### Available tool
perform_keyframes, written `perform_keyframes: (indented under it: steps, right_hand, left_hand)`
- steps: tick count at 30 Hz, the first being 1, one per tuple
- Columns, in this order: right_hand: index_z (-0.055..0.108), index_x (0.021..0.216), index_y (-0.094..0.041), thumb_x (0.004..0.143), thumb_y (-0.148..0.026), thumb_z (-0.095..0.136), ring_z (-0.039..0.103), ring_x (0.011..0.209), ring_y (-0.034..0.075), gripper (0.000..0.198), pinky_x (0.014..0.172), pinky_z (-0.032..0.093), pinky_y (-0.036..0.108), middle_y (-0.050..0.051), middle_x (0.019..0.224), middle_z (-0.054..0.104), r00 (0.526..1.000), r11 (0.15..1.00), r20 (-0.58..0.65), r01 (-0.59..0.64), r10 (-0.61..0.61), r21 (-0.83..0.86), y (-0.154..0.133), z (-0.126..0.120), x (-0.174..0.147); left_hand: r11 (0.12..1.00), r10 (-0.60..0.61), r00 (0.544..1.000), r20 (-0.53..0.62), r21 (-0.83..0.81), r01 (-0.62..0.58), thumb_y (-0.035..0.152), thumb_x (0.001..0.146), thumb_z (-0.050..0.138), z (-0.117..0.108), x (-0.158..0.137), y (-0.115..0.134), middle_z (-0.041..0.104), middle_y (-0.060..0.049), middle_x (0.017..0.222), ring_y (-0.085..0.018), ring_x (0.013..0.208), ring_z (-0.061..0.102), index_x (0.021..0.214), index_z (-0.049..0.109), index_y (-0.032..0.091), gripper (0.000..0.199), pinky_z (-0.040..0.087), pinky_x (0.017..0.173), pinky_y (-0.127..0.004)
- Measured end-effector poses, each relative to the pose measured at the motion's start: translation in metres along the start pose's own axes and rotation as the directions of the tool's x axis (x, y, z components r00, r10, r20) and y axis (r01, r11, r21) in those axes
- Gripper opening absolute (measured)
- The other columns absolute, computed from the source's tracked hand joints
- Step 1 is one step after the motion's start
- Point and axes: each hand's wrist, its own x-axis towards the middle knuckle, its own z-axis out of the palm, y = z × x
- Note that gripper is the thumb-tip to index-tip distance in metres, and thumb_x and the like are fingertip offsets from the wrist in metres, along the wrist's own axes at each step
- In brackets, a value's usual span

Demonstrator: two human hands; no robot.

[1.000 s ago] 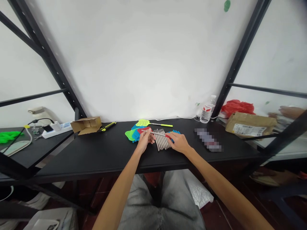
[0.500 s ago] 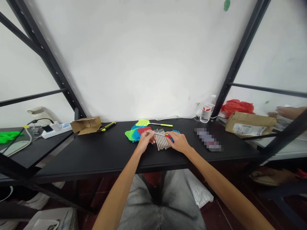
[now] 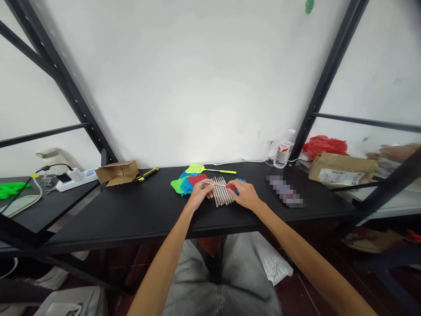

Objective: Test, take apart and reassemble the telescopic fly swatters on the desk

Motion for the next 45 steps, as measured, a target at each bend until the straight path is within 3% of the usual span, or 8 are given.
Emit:
perform_keyframes:
  steps: [5, 8, 14, 30, 34, 40, 45]
  right_hand:
    - [0.064, 0.108, -0.023, 0.098, -0.031, 0.054, 0.069, 0.093, 0.02, 0.016, 0.08, 0.048, 0.029, 0.005, 0.102, 0.074, 1.0, 1.0, 0.001, 0.017, -0.017, -0.002, 0.0, 0.0, 0.0]
    - [0.064, 0.108, -0.023, 0.098, -0.032, 0.055, 0.068, 0.092, 0.02, 0.017, 0.079, 0.048, 0.029, 0.005, 0.102, 0.074, 1.0, 0.999, -0.023, 0.017, -0.018, -0.027, 0.001, 0.0, 0.0]
    - [0.065, 0.107, -0.022, 0.098, -0.031, 0.055, 0.068, 0.092, 0.02, 0.016, 0.079, 0.047, 0.029, 0.006, 0.101, 0.073, 0.998, 0.998, -0.036, 0.046, -0.048, -0.042, 0.0, -0.001, 0.001]
    - [0.071, 0.107, -0.026, 0.103, -0.042, 0.047, 0.068, 0.094, 0.019, 0.029, 0.082, 0.049, 0.029, 0.005, 0.104, 0.076, 0.999, 0.998, 0.025, 0.035, -0.034, -0.045, 0.011, 0.001, -0.002]
    - [0.071, 0.107, -0.025, 0.101, -0.044, 0.049, 0.069, 0.092, 0.019, 0.03, 0.081, 0.049, 0.029, 0.006, 0.101, 0.076, 1.0, 0.998, 0.009, 0.001, 0.0, -0.062, 0.01, 0.002, -0.001]
    - [0.066, 0.116, -0.023, 0.1, -0.04, 0.052, 0.069, 0.097, 0.021, 0.028, 0.082, 0.051, 0.03, 0.006, 0.11, 0.074, 0.988, 0.995, -0.116, -0.095, 0.097, 0.026, 0.014, -0.002, 0.0]
    - [0.067, 0.111, -0.023, 0.1, -0.04, 0.05, 0.069, 0.093, 0.021, 0.026, 0.08, 0.051, 0.03, 0.006, 0.106, 0.074, 0.989, 0.992, -0.105, -0.1, 0.107, 0.072, 0.014, -0.003, 0.0]
  left_hand:
    - [0.999, 0.01, 0.999, 0.035, 0.041, -0.012, 0.049, 0.08, 0.073, 0.0, -0.001, 0.001, 0.07, -0.003, 0.072, -0.01, 0.053, 0.059, 0.103, 0.065, 0.015, 0.041, 0.043, 0.05, -0.021]
    - [1.0, -0.004, 1.0, 0.0, 0.011, 0.004, 0.053, 0.083, 0.069, 0.001, -0.002, 0.002, 0.07, -0.003, 0.073, -0.01, 0.054, 0.059, 0.102, 0.063, 0.016, 0.042, 0.043, 0.05, -0.02]
    - [0.999, -0.04, 0.996, -0.083, -0.001, 0.04, 0.062, 0.087, 0.059, 0.001, -0.001, 0.0, 0.064, -0.002, 0.062, -0.01, 0.051, 0.057, 0.07, 0.052, 0.018, 0.048, 0.042, 0.049, -0.021]
    - [0.993, 0.032, 0.999, -0.011, 0.112, -0.03, 0.058, 0.086, 0.063, 0.001, -0.003, 0.004, 0.064, -0.003, 0.065, -0.01, 0.054, 0.056, 0.067, 0.06, 0.016, 0.046, 0.043, 0.051, -0.022]
    - [0.999, 0.009, 0.998, -0.056, 0.039, -0.007, 0.058, 0.084, 0.065, 0.001, -0.002, 0.003, 0.066, -0.004, 0.067, -0.01, 0.053, 0.056, 0.069, 0.059, 0.016, 0.044, 0.043, 0.05, -0.022]
    - [0.983, -0.045, 0.96, -0.277, -0.181, -0.006, 0.059, 0.08, 0.068, -0.003, 0.002, 0.001, 0.062, 0.0, 0.061, -0.009, 0.045, 0.052, 0.07, 0.051, 0.018, 0.045, 0.04, 0.044, -0.022]
    - [0.98, -0.051, 0.956, -0.288, -0.2, -0.008, 0.064, 0.082, 0.062, -0.004, 0.003, 0.001, 0.06, 0.0, 0.057, -0.01, 0.043, 0.051, 0.067, 0.044, 0.02, 0.05, 0.039, 0.043, -0.023]
